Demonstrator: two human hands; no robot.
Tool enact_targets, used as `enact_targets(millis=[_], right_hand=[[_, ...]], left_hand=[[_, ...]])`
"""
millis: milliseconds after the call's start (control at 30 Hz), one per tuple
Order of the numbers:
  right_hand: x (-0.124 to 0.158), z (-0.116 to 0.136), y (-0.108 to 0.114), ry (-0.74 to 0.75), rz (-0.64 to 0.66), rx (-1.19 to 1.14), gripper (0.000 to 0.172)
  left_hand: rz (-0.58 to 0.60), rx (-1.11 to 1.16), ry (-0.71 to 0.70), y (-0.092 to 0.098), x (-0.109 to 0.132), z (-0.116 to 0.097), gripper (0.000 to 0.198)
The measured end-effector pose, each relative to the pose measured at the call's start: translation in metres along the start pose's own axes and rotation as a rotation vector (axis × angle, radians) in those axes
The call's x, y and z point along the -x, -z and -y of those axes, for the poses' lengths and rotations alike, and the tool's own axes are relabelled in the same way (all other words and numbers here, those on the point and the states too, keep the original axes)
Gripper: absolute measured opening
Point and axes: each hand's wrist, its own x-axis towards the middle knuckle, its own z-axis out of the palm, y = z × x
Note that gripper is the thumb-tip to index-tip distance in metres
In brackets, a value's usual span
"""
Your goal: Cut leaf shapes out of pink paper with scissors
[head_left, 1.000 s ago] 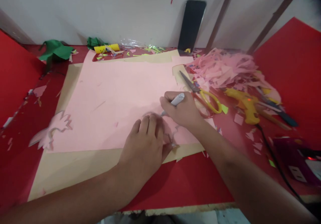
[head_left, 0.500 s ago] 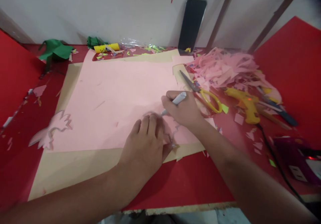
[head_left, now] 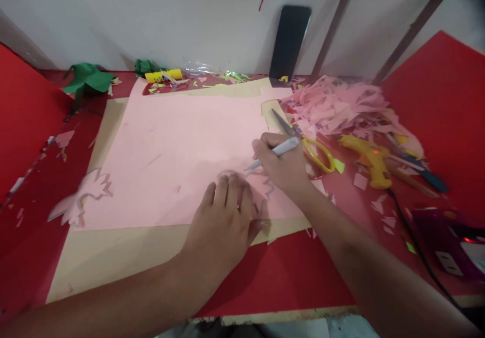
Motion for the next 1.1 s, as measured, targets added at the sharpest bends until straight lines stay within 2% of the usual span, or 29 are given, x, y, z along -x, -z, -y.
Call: enact_targets(millis=[100, 167, 267, 367, 633, 800, 967, 1100], right_hand=[[0.003, 0.005, -0.005, -0.016, -0.09, -0.149, 0.039], [0.007, 0.009, -0.011, -0.049, -0.064, -0.245, 0.039], [0.013, 0.014, -0.021, -0.108, 0.045, -0.329, 0.044], [0.015, 0.014, -0.029, -0.155, 0.111, -0.294, 0.048], [0.011, 0.014, -0.033, -0.104, 0.089, -0.132, 0.042], [0.012, 0.014, -0.035, -0.08, 0.09, -0.11, 0.042], [0.014, 0.013, -0.037, -0.106, 0.156, -0.103, 0.042], [0.015, 0.014, -0.036, -0.078, 0.119, -0.094, 0.042]], left_hand=[[0.024, 0.011, -0.023, 0.001, 0.001, -0.003, 0.056], [0.042, 0.027, -0.012, -0.001, 0.003, -0.006, 0.058], [0.047, 0.046, 0.01, -0.003, 0.006, -0.011, 0.068], [0.049, 0.049, 0.013, -0.004, 0.008, -0.014, 0.07], [0.071, 0.087, 0.025, -0.003, 0.007, -0.016, 0.067], [0.08, 0.127, 0.031, -0.003, 0.009, -0.017, 0.067], [0.054, 0.151, 0.037, -0.005, 0.009, -0.018, 0.065], [0.03, 0.152, 0.029, -0.006, 0.009, -0.018, 0.067]])
